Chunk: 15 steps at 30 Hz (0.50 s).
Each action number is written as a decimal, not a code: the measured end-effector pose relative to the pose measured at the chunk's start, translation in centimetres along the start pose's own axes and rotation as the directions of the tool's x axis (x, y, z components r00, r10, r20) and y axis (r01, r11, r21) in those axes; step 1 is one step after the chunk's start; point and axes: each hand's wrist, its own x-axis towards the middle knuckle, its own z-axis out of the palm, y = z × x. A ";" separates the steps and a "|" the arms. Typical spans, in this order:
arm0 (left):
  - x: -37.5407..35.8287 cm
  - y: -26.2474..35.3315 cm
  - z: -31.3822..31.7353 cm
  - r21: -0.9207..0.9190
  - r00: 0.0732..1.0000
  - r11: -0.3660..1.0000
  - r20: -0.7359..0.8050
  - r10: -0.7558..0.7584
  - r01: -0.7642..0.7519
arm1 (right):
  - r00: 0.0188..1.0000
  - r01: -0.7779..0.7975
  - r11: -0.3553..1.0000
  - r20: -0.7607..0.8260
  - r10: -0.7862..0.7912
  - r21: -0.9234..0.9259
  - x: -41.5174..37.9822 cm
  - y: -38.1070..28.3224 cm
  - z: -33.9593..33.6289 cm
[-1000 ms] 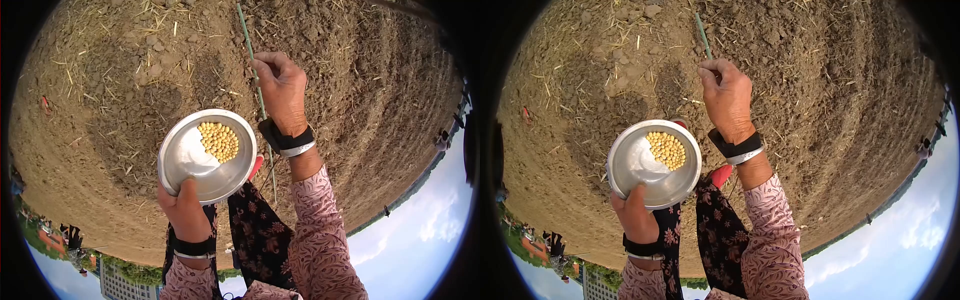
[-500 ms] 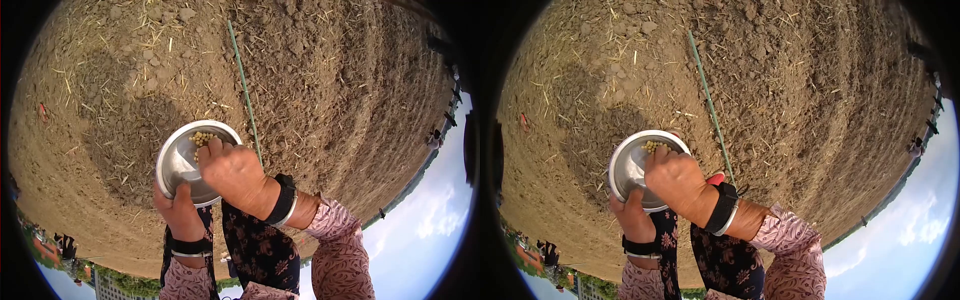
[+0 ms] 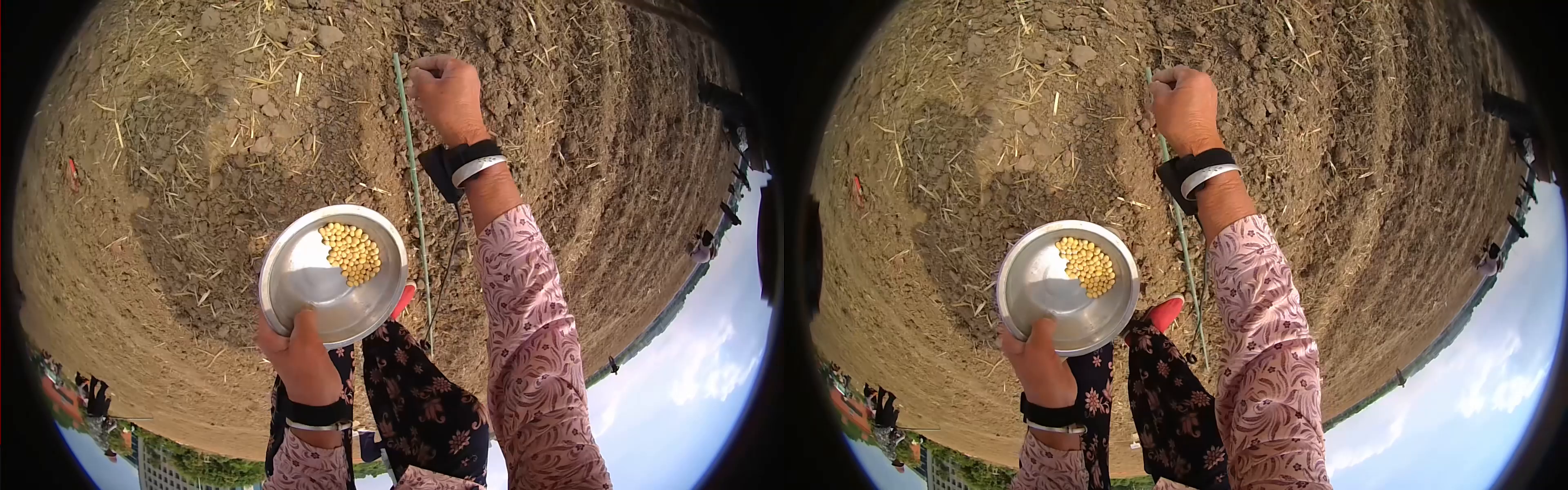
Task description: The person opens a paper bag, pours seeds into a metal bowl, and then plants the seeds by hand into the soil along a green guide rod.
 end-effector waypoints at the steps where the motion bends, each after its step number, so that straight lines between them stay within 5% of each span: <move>1: 0.0 -0.2 -0.2 -0.002 1.000 1.000 -0.003 0.001 -0.001 | 1.000 0.002 1.000 0.003 -0.002 0.001 1.6 1.0 0.8; 9: -0.1 -0.3 0.0 -0.068 0.998 0.997 -0.047 -0.042 0.038 | 0.980 -0.156 0.981 -0.146 0.139 -0.116 7.7 5.2 5.1; 13: 0.2 -0.7 -0.3 -0.071 1.000 0.997 -0.017 -0.018 0.017 | 0.964 -0.212 0.955 -0.119 0.239 0.206 6.3 4.1 4.6; 15: 0.2 -0.9 -0.3 -0.055 1.000 0.998 0.011 0.026 -0.025 | 0.984 -0.139 0.967 -0.079 0.159 0.216 4.0 2.7 3.1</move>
